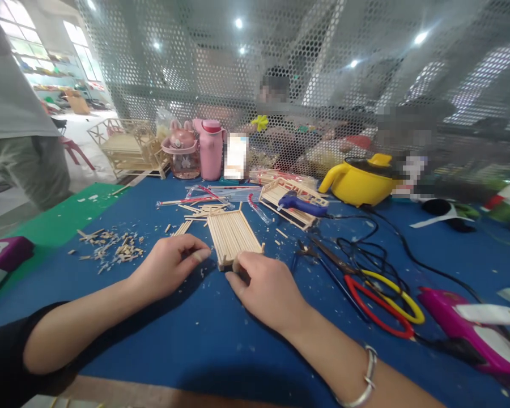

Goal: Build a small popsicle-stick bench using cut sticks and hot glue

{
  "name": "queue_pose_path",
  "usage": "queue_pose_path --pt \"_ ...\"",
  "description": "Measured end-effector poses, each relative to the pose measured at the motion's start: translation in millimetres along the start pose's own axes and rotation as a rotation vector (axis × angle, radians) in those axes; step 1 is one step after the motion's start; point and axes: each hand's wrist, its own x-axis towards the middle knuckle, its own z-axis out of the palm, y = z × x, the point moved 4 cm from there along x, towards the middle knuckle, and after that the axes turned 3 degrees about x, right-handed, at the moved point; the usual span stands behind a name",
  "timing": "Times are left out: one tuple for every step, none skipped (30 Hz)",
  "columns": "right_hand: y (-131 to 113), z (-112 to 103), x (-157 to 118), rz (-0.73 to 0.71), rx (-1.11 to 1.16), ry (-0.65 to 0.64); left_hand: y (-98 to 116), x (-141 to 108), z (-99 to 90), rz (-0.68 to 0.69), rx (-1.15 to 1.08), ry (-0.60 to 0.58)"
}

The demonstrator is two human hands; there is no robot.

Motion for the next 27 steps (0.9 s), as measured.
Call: queue_pose_path --pt "0.0 0.3 -0.2 0.000 -0.022 -0.036 -3.3 2.7 -3.8 -0.004 0.006 0.035" --pt "0.3 0.7 -0.3 0.002 -0.044 -0.072 -7.6 5.3 -7.7 -0.021 0.005 0.066" --pt "1.1 0.9 -0.2 0.006 -0.060 -0.102 -12.3 7.9 -11.1 -0.044 -0.003 0.087" --pt "2.0 1.0 0.0 0.012 -0.063 -0.130 -17.2 10.2 -14.0 -0.076 -0.024 0.100" --pt "2.9 0.9 0.2 0.014 -0.051 -0.156 -22.0 12.5 -16.0 -0.118 -0.060 0.105" --pt "3.5 0.6 0.5 0.011 -0.029 -0.177 -25.5 14.8 -17.8 -0.145 -0.082 0.119" --pt "3.7 -0.2 0.7 0.005 -0.003 -0.193 -27.7 17.5 -18.9 -0.165 -0.099 0.139" --pt "3.7 -1.3 0.6 -0.004 0.022 -0.203 -29.0 20.6 -19.4 -0.188 -0.118 0.165" --pt "3.5 -2.8 0.2 -0.011 0.043 -0.208 -29.5 24.3 -18.9 -0.216 -0.142 0.193" --pt "3.3 -4.3 -0.7 -0.014 0.058 -0.209 -29.4 28.4 -17.1 -0.254 -0.176 0.213" --pt "3.2 -5.7 -2.1 -0.012 0.068 -0.205 -28.9 32.9 -14.2 -0.300 -0.217 0.226" --pt "3.1 -6.7 -3.9 -0.005 0.079 -0.200 -28.0 37.4 -10.4 -0.347 -0.259 0.231" --pt "3.2 -7.3 -6.0 0.006 0.091 -0.195 -26.9 41.7 -6.1 -0.391 -0.297 0.230" --pt "3.4 -7.5 -8.2 0.018 0.103 -0.186 -25.8 45.5 -1.8 -0.426 -0.329 0.228" --pt "3.7 -7.2 -10.4 0.031 0.114 -0.175 -25.0 48.7 2.2 -0.451 -0.354 0.224" --pt "4.2 -6.7 -12.1 0.046 0.125 -0.163 -24.7 51.1 5.7 -0.468 -0.373 0.218" --pt "5.0 -6.0 -13.3 0.059 0.138 -0.151 -24.9 52.8 8.8 -0.478 -0.388 0.209" --pt "5.9 -5.2 -13.9 0.073 0.150 -0.139 -25.5 53.9 11.4 -0.482 -0.399 0.194" --pt "7.3 -4.4 -13.9 0.087 0.162 -0.130 -26.3 54.5 13.6 -0.481 -0.405 0.173" --pt "9.1 -3.7 -13.3 0.104 0.174 -0.123 -27.1 54.7 15.4 -0.477 -0.408 0.148" --pt "11.4 -3.0 -12.3 0.123 0.184 -0.119 -27.8 54.6 16.8 -0.470 -0.407 0.122" --pt "14.4 -2.6 -11.1 0.145 0.193 -0.116 -28.1 54.2 17.5 -0.460 -0.402 0.097" --pt "18.2 -2.4 -9.8 0.171 0.201 -0.113 -28.1 53.5 17.7 -0.448 -0.394 0.077" --pt "22.7 -2.5 -8.5 0.199 0.207 -0.112 -27.6 52.4 17.3 -0.436 -0.385 0.063" --pt "27.9 -2.9 -7.4 0.229 0.212 -0.110 -26.8 50.6 16.3 -0.424 -0.373 0.055" --pt "33.6 -3.6 -6.5 0.259 0.216 -0.110 -25.6 48.2 15.0 -0.411 -0.361 0.050" --pt "39.7 -4.6 -5.8 0.289 0.219 -0.113 -23.9 45.0 13.3 -0.397 -0.349 0.048"
